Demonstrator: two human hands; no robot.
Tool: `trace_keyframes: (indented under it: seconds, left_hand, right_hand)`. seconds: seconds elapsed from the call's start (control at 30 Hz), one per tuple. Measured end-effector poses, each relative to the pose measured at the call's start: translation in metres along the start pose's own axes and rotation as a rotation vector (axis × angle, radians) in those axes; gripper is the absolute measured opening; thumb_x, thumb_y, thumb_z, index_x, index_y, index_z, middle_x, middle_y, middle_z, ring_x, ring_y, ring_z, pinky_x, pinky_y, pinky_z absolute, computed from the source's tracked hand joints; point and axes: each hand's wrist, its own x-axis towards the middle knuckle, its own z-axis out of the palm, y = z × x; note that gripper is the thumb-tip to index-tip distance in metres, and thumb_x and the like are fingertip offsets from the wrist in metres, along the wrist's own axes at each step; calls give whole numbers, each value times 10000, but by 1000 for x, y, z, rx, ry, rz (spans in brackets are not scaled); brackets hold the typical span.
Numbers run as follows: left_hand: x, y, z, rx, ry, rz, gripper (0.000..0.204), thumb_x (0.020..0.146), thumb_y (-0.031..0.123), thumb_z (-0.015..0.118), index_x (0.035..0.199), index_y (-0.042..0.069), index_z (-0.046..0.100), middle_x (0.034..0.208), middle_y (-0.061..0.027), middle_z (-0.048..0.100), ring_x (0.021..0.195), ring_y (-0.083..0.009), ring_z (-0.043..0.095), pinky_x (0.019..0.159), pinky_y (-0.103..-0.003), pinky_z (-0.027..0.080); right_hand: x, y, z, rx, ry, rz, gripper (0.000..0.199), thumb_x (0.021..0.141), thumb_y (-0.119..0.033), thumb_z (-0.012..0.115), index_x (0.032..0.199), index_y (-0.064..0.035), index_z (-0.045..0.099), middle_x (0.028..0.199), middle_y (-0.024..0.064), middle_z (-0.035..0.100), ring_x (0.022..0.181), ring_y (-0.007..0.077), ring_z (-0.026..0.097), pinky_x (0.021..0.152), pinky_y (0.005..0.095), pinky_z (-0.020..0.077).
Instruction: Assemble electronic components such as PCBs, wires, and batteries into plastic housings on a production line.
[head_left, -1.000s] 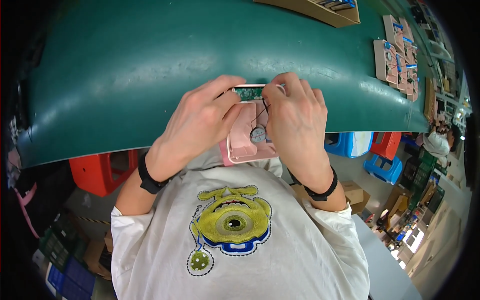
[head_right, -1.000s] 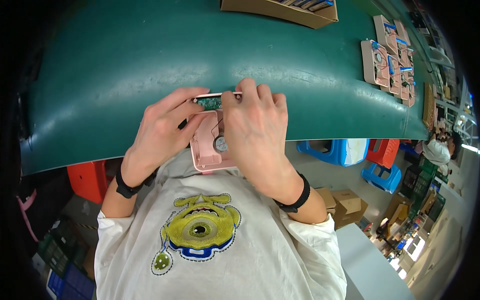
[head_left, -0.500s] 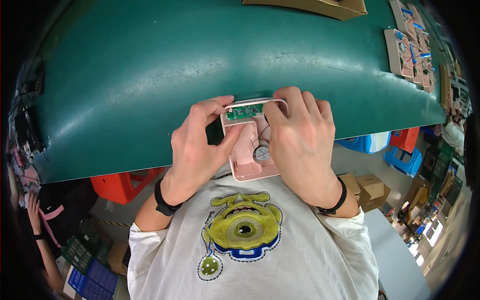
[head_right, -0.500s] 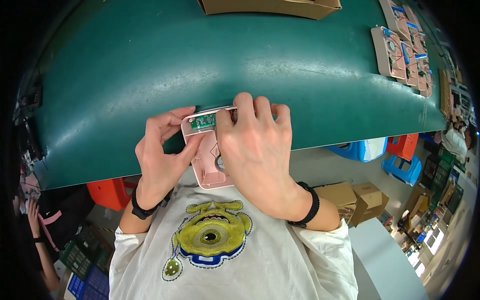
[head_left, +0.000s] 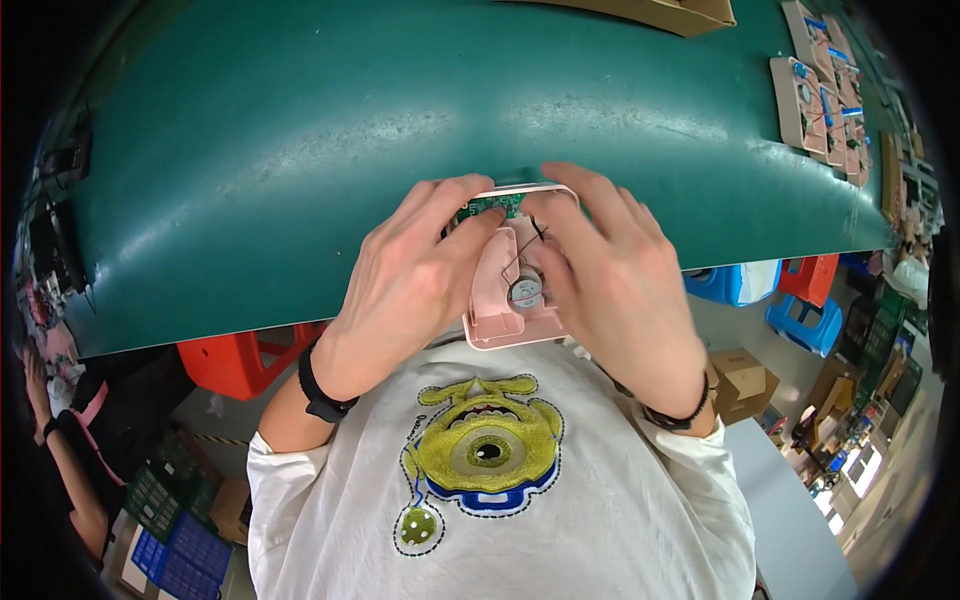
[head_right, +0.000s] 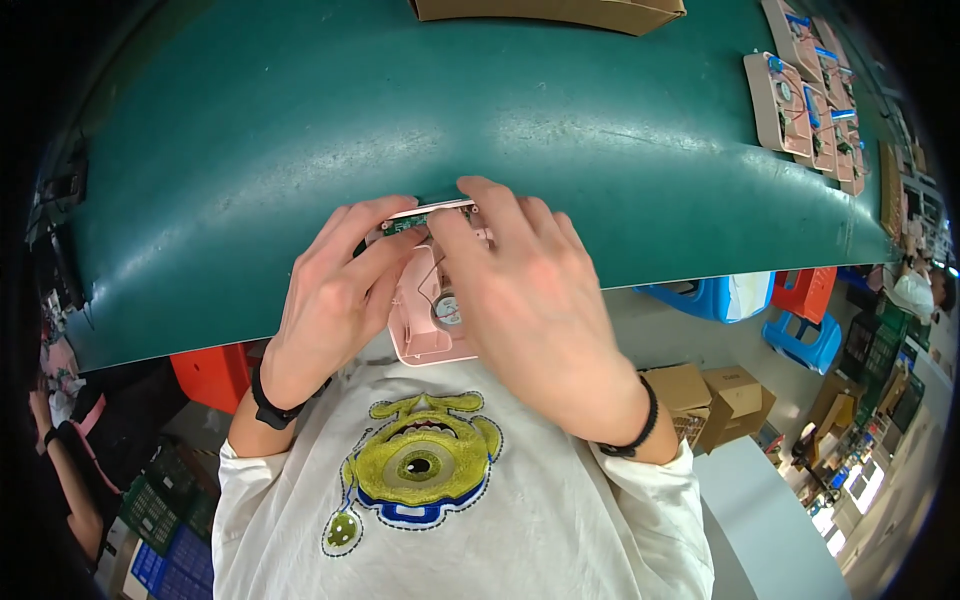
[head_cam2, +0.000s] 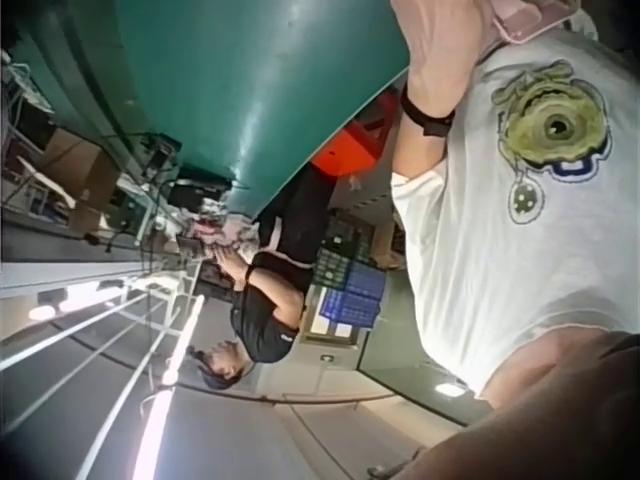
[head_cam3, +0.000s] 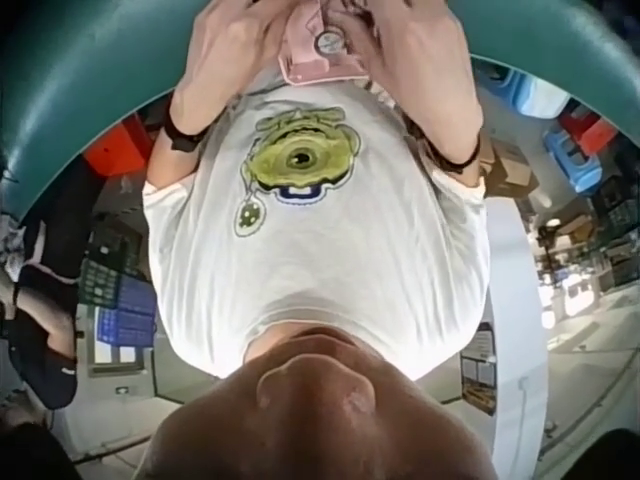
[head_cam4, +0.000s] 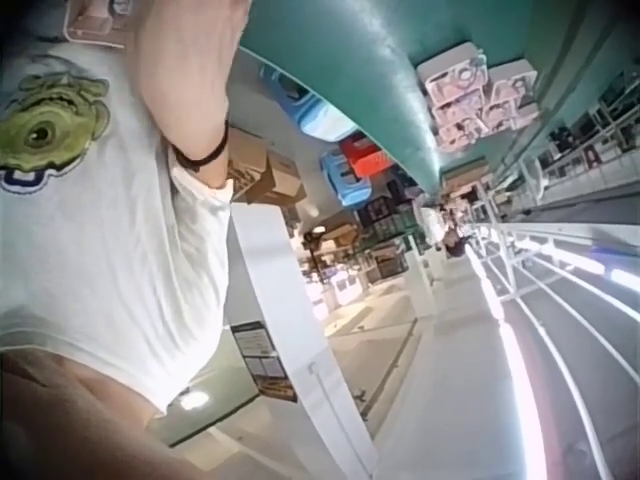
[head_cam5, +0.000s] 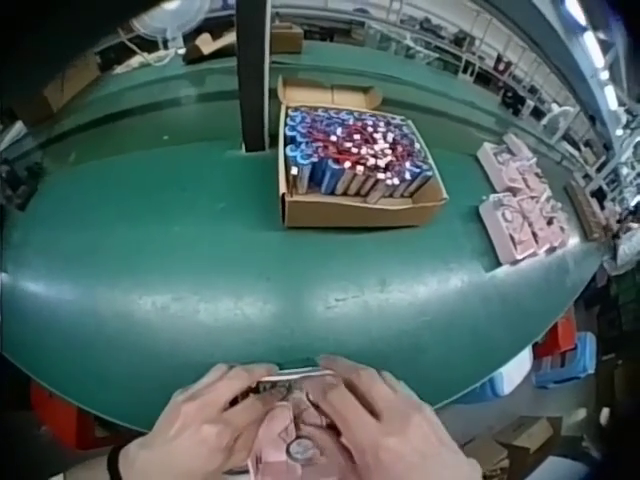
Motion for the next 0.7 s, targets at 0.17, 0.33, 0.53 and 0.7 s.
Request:
trace_keyframes:
  seconds: [0.17,0.33,0.53,0.7]
  left_hand:
    - [-2,0,-1,-22,7,-8,264,833,-93,770,1092,-42,785,1256,-145,719,945,-307,701,793,-417,600]
    - [-2,-1,0,-25,16,9,237,860,-79,771,1095,-46,780,1248,-151,719,928,-308,701,783,-420,599]
    - [-2,-2,-2,-12,15,31,209,882,-47,783,1091,-42,777,1233,-149,711,941,-314,697,777,-426,595]
    - [-3,-4,-2,17,8,55,211,877,-22,794,1087,-24,773,1212,-136,692,978,-324,685,773,-434,592]
  right_hand:
    - [-28,17,-29,344,-54,145,449,803,-88,907,1215,-7,747,1137,108,705,887,262,685,768,371,563]
    - [-46,10,-16,379,-93,243,483,791,-118,943,1220,-6,751,1105,95,711,828,192,660,713,321,550]
    - [-40,7,12,327,42,136,399,832,-90,913,1187,-2,751,1098,83,724,787,159,639,665,301,524]
    - [-42,-5,7,322,114,187,362,901,-73,856,1216,-2,693,876,53,716,664,157,617,612,297,502]
